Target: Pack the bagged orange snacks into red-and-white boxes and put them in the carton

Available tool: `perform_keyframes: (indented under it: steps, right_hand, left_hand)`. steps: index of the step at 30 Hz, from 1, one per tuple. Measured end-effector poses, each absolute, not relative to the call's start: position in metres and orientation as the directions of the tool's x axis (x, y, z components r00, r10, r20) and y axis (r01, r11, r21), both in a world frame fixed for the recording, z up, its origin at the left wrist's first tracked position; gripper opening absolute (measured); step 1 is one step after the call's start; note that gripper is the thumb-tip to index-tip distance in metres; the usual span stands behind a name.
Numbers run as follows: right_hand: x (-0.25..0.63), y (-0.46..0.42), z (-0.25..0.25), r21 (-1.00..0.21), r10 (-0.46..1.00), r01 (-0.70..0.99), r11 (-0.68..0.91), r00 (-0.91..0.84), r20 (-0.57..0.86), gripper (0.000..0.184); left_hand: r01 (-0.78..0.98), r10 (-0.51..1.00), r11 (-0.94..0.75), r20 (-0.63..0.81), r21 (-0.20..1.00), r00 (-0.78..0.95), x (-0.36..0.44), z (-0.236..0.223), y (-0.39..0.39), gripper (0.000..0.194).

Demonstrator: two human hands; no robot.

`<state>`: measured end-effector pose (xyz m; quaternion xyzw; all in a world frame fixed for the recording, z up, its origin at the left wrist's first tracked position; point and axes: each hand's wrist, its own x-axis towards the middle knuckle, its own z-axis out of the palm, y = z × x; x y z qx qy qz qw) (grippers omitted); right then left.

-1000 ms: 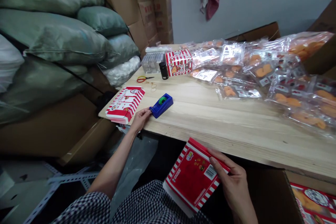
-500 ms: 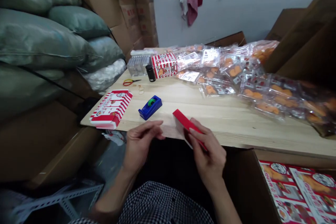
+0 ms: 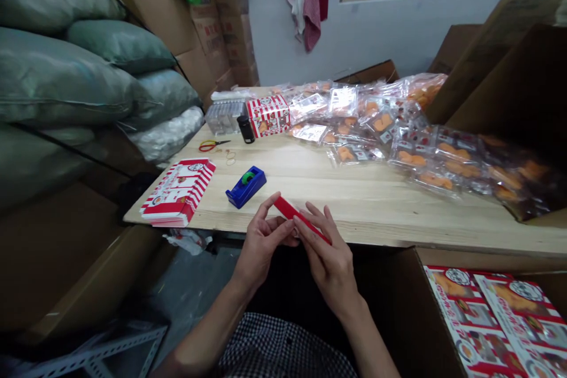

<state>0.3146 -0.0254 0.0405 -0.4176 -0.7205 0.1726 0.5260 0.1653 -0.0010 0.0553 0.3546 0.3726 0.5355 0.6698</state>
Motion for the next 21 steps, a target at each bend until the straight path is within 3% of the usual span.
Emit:
perform_keyframes:
  steps: [4,8,11,13,16,18,21]
  right_hand:
    - [0.318,-0.026,0.055,-0.721,0.806,0.402,0.564,-0.078,0.587,0.046]
    - [0.32,-0.035,0.076,-0.859,0.883,0.295,0.419,0.09,0.461,0.032]
    - [0.331,-0.031,0.076,-0.948,0.889,0.122,0.294,0.33,0.318,0.023]
    - [0.342,-0.021,0.062,-0.977,0.875,-0.074,0.2,0.463,0.144,0.025]
    - [0.354,0.001,0.025,-0.952,0.869,-0.295,0.085,0.489,-0.074,0.035]
    - [0.356,0.016,-0.003,-0.95,0.873,-0.306,0.062,0.477,-0.097,0.039]
    - [0.357,0.036,-0.036,-0.992,0.897,-0.127,0.021,0.441,-0.037,0.048]
  left_hand:
    - [-0.264,0.988,0.138,-0.114,0.955,0.104,0.163,0.051,0.007,0.089]
    - [0.139,0.99,-0.117,0.126,0.983,-0.058,0.154,0.049,0.017,0.076]
    - [0.28,0.963,-0.269,0.263,0.921,0.061,0.144,0.048,0.021,0.055]
    - [0.221,0.956,-0.257,0.213,0.941,0.204,0.137,0.047,0.022,0.044]
    - [0.175,0.919,-0.13,0.053,0.976,0.391,0.128,0.039,0.032,0.039]
    - [0.235,0.881,-0.134,0.007,0.963,0.473,0.123,0.03,0.048,0.035]
    - [0.388,0.838,-0.234,-0.018,0.892,0.546,0.114,0.013,0.087,0.033]
